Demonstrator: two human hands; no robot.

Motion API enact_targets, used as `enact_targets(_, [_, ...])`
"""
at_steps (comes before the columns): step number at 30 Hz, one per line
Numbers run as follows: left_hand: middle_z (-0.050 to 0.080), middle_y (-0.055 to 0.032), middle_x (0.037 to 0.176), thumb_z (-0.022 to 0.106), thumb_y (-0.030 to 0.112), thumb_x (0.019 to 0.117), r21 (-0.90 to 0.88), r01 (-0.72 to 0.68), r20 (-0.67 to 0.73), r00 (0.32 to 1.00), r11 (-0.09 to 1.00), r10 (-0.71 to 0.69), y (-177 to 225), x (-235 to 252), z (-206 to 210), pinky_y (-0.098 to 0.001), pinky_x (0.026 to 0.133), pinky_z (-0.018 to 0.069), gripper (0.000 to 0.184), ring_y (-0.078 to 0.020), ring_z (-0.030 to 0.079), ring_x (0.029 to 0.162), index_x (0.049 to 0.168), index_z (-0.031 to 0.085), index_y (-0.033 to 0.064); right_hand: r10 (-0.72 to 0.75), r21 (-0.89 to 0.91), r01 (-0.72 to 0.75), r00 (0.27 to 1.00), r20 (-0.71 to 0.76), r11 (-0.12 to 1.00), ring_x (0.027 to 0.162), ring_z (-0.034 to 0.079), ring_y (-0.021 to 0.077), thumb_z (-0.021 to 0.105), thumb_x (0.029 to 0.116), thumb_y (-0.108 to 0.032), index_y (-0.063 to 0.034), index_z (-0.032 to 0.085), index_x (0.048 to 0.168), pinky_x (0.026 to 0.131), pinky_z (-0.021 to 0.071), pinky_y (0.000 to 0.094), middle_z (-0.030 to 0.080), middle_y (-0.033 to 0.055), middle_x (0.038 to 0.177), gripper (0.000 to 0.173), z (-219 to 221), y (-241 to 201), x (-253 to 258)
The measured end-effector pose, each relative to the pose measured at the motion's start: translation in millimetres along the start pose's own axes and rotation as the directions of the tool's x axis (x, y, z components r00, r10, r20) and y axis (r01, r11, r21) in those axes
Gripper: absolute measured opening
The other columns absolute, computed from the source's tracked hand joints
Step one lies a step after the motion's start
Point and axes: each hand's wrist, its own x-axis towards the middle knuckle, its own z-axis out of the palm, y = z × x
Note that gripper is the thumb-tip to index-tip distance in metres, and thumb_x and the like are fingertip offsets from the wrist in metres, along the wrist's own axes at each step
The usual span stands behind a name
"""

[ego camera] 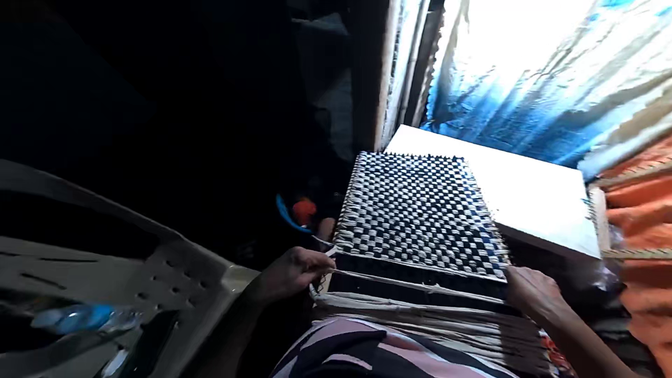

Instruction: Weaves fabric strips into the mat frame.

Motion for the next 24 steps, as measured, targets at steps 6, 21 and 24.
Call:
enact_targets(6, [0.072, -0.0027, 0.090, 0.058, 0.023, 0.1046, 0.002, -0.012, 0.046, 0.999, 1.000, 0.012, 16.0, -1.0, 2.0, -0.0164, 0.075, 0.0502, 0.026, 0.0013, 0.062, 0.078, 0.106, 0.075, 0.0042, 0.073, -0.207, -0.051, 0.992, 0.100, 0.977, 0.115, 0.065, 0.0446, 0.059, 0.0949, -0.006, 0.0079, 0.068, 0.109, 0.088, 0.0535, 0.0597, 0.067, 0.0275, 0.118, 0.022, 2.1, -26.2, -4.1])
enact_targets(21, [0.076, -0.0006, 0.100, 0.058, 0.026, 0.1022, 0.160, -0.003, -0.079, 0.997, 0.987, 0.016, -16.4, 22.7, 8.0, -0.0294, 0.090, 0.0567, 0.026, -0.0048, 0.070, 0.092, 0.108, 0.078, 0.0106, -0.010, -0.387, 0.093, 0.978, 0.210, 0.917, 0.112, 0.064, 0.0474, 0.057, 0.0975, -0.006, 0.0100, 0.064, 0.115, 0.086, 0.0519, 0.0637, 0.065, 0.0296, 0.118, 0.025, 6.3, -13.9, -2.1])
enact_targets(24, [0.077, -0.0013, 0.101, 0.056, 0.027, 0.1006, 0.193, -0.048, -0.100, 0.993, 0.980, 0.068, -27.3, 19.5, 8.1, -0.0325, 0.090, 0.0580, 0.028, -0.0070, 0.071, 0.092, 0.107, 0.078, 0.0106, -0.075, -0.254, 0.125, 0.978, 0.196, 0.959, 0.112, 0.063, 0.0490, 0.056, 0.0966, -0.003, 0.0091, 0.065, 0.112, 0.084, 0.0513, 0.0664, 0.065, 0.0298, 0.118, 0.022, -8.4, -7.6, -15.1])
